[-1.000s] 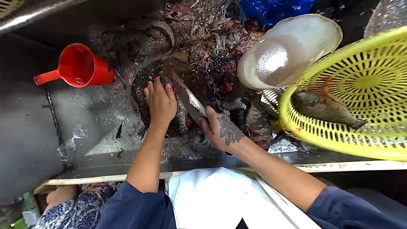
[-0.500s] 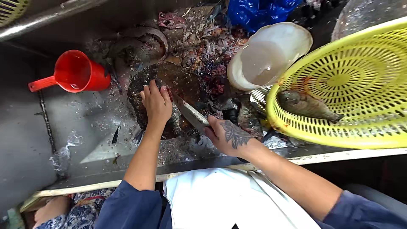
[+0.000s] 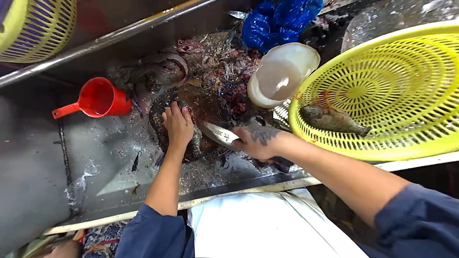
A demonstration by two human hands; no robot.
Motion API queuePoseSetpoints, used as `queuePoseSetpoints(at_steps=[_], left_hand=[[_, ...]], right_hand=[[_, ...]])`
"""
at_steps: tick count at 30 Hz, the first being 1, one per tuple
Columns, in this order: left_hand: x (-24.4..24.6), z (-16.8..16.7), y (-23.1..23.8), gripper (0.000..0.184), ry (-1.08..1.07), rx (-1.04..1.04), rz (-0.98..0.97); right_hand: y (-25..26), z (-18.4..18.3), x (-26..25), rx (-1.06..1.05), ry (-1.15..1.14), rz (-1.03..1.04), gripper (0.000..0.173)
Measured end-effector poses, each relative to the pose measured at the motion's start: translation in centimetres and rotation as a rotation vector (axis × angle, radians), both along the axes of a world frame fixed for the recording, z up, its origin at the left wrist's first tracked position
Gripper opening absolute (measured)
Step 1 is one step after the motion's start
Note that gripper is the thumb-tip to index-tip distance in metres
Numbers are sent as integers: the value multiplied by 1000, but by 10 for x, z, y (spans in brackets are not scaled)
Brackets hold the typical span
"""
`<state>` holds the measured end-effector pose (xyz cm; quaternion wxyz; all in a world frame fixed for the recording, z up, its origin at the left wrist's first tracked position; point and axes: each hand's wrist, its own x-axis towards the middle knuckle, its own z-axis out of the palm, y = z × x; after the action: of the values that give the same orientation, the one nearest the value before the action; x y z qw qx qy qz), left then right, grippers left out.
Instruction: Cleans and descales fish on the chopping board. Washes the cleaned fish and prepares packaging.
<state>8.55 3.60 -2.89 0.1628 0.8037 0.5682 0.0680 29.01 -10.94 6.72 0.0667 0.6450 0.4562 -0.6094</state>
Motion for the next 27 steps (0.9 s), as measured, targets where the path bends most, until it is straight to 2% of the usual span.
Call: queuePoseSetpoints(at_steps=[3,13,17,19,23,27], left_hand=[[1,2,0,56,7,-1,18],[0,2,-1,54,-37,-29,34],[-3,4,0,57,-67,-38,16],[-4,7,4,64,-66,-66,-4],[2,30,23,80,23,-236,-50],[7,38,30,67,-4,-321,-62]], right_hand=[[-3,5,5,-54,36,-3,38],[2,-4,-13,-43,28,7,35],[-30,-1,-3,-96,79,24,38],[-35,3,-5,-123,69,20,38],[-44,-12,-9,-37,76,-24,37],[-55,-28,-13,130,87,-25,35]])
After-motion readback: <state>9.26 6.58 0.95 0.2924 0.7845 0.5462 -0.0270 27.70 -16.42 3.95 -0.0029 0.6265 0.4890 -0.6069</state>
